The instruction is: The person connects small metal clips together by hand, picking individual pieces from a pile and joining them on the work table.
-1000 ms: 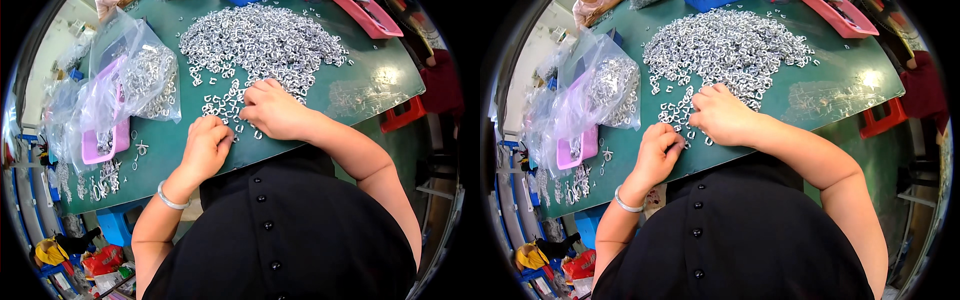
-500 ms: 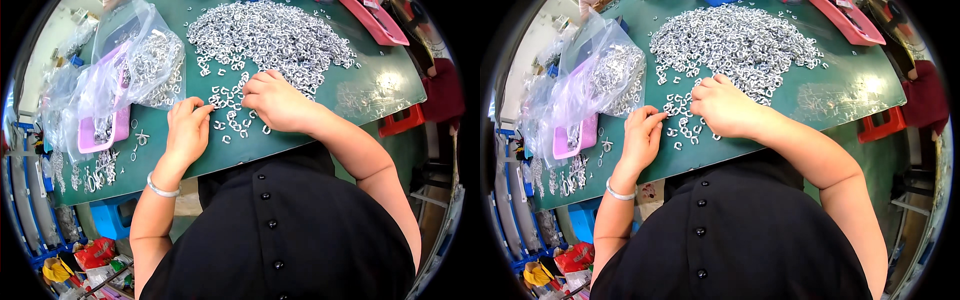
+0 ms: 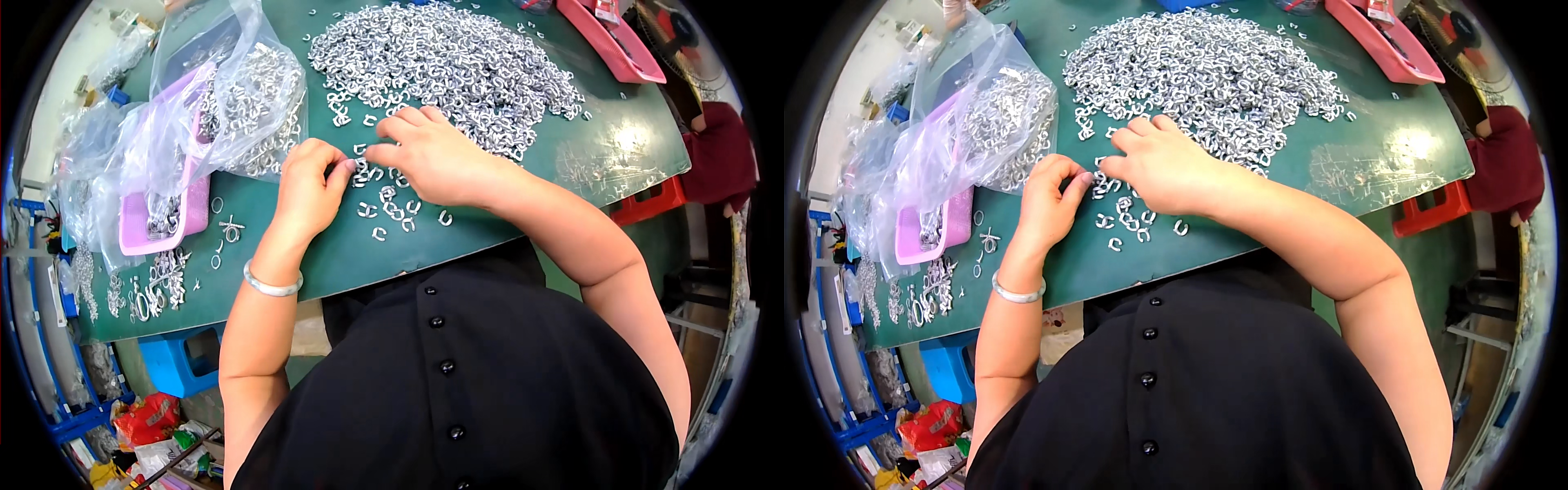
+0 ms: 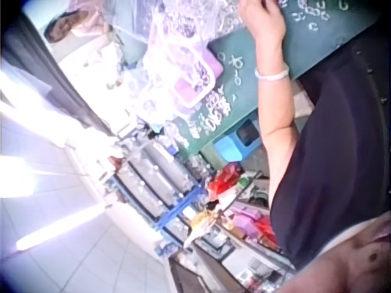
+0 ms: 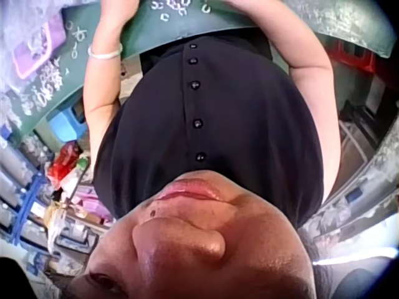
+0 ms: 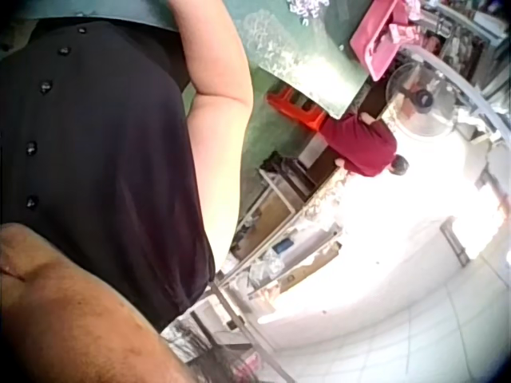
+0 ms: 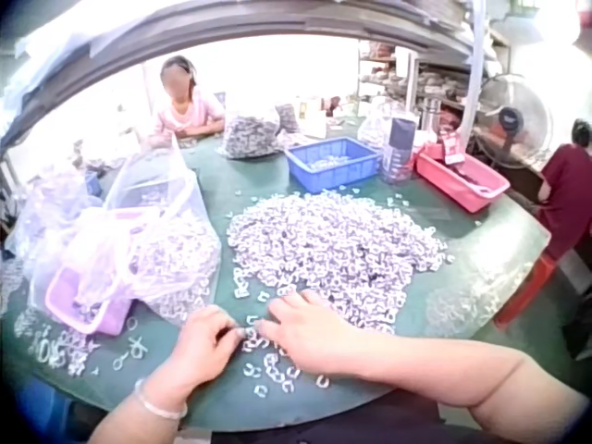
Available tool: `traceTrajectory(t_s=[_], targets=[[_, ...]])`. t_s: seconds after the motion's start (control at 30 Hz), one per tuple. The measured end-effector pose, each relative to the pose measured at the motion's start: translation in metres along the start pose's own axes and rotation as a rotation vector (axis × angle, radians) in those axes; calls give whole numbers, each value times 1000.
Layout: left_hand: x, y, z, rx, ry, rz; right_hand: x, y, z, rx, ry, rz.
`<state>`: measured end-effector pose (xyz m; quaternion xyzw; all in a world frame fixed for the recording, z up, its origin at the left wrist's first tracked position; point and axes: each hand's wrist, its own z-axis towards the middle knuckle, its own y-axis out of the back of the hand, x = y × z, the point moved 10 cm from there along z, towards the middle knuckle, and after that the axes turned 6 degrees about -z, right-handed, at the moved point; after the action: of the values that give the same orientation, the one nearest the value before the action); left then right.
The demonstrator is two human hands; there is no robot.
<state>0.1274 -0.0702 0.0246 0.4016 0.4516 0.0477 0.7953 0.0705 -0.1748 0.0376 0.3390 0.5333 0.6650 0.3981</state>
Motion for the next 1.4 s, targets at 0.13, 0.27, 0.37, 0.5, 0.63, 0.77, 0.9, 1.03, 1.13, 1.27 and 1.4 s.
traceTrajectory(t_s=[0.13,0.27,0.37,0.5,0.63,0.77,0.9,1.03,1.13,1.27,1.4], targets=[[-11,14,-2,-85,-144,23,9,8,2,-121,98,2],[-14,4,-4,11,-125,36,-1,2,5,-41,37,-60],[-19,7,-6,-9,-147,33,1,5,5,-136,45,-19],[-18,5,-8,21,-155,50,2,6,6,-135,62,29],[-19,3,-8,29,-170,76,-3,1,11,-67,26,27],[-17,1,-8,48,-142,61,1,4,14,-144,18,97],[-19,0,-9,51,-148,52,1,-1,18,-108,47,94],[-23,1,-8,11,-157,39,-2,-5,22,-74,27,158],[-26,-2,-5,-30,-210,22,-1,-5,24,-50,31,217],[-24,-5,-2,-55,-232,3,-5,-11,30,7,-35,324],[-18,-1,2,-90,-213,-35,-12,5,36,-143,-39,419]])
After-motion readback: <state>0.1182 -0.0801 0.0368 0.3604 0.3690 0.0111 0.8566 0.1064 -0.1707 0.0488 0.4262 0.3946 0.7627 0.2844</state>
